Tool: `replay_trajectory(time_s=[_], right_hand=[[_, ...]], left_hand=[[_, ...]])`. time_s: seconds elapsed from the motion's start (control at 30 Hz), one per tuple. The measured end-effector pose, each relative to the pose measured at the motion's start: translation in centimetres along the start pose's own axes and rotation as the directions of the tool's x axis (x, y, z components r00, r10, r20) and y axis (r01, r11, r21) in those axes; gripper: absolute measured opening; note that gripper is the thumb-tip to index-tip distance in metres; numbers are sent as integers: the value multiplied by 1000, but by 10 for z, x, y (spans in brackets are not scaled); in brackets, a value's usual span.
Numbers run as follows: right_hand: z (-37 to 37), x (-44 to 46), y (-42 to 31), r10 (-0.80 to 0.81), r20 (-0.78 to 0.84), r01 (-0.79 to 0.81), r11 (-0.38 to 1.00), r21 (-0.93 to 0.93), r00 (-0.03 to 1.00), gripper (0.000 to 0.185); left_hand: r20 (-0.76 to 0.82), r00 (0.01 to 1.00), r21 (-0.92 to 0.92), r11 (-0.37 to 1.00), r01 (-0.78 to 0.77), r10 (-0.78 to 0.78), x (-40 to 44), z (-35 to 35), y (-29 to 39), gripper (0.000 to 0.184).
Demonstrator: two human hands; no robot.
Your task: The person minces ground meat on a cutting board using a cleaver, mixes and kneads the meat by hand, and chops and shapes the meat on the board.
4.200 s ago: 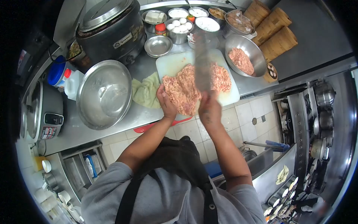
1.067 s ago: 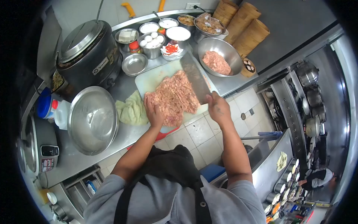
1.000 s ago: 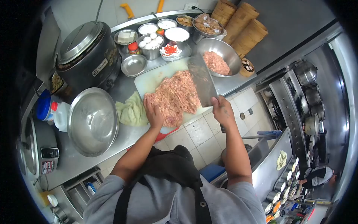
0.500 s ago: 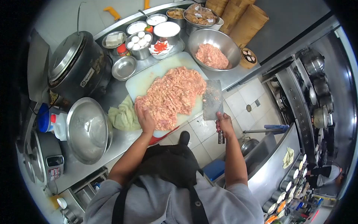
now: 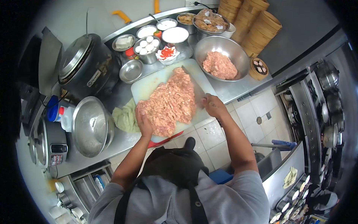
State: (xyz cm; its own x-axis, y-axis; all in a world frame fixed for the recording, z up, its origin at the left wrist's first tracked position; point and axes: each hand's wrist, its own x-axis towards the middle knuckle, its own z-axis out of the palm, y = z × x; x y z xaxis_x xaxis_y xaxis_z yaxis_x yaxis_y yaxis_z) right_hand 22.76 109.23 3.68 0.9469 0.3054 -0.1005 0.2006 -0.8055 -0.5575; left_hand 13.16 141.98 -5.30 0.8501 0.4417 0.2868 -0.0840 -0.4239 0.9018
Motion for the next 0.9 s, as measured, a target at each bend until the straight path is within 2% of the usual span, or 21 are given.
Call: replay_trajectory(time_s=[0.07, 0.1, 0.2, 0.3, 0.4, 0.5, 0.53, 0.63, 0.7, 0.77, 0.87, 0.9], right_hand=[[-8, -11, -53, -48, -22, 40, 958, -285, 999, 21], [-8, -23, -75, -45, 58, 65, 899, -432, 997, 13], [40, -59, -106, -88, 25, 83, 757, -648, 996, 9], [41, -60, -111, -44, -20, 24, 815, -579, 999, 12], [6, -67, -124, -13, -138, -47, 905, -424, 990, 17], [-10, -72, -126, 141, -225, -212, 921, -328, 964, 22], [-8, -74, -119, 201, -264, -273, 923, -272, 943, 23], [21, -76, -69, 243, -412, -243, 969, 52, 878, 31], [22, -84, -38, 403, -282, -311, 895, 319, 871, 37], [10, -95, -36, 532, -98, -405, 739, 538, 841, 46], [4, -114, -16, 614, 18, -524, 658, 541, 789, 45], [4, -118, -10, 592, 26, -496, 649, 576, 805, 46]], left_hand=[[-1, 1000, -45, 999, -8, 8, -1, -1, 0, 48], [-3, 1000, -73, 997, -10, 10, -1, -2, 1, 48], [-4, 1000, -146, 989, -15, 15, 1, -3, 4, 47], [18, 999, -151, 988, -23, 26, 2, -8, 2, 46], [47, 999, -223, 975, -16, 27, 5, -13, 1, 45], [75, 997, -197, 980, -2, 17, 5, -13, -5, 46], [84, 996, -226, 974, 13, 7, 4, -15, 0, 46], [111, 994, -262, 964, 38, -9, 4, -17, 8, 48], [139, 990, -217, 975, 49, -19, -2, -21, 0, 52], [148, 988, -205, 976, 70, -40, -7, -26, 13, 56], [136, 989, -167, 983, 76, -54, -19, -25, 19, 62], [129, 990, -149, 986, 75, -56, -22, -24, 18, 64]])
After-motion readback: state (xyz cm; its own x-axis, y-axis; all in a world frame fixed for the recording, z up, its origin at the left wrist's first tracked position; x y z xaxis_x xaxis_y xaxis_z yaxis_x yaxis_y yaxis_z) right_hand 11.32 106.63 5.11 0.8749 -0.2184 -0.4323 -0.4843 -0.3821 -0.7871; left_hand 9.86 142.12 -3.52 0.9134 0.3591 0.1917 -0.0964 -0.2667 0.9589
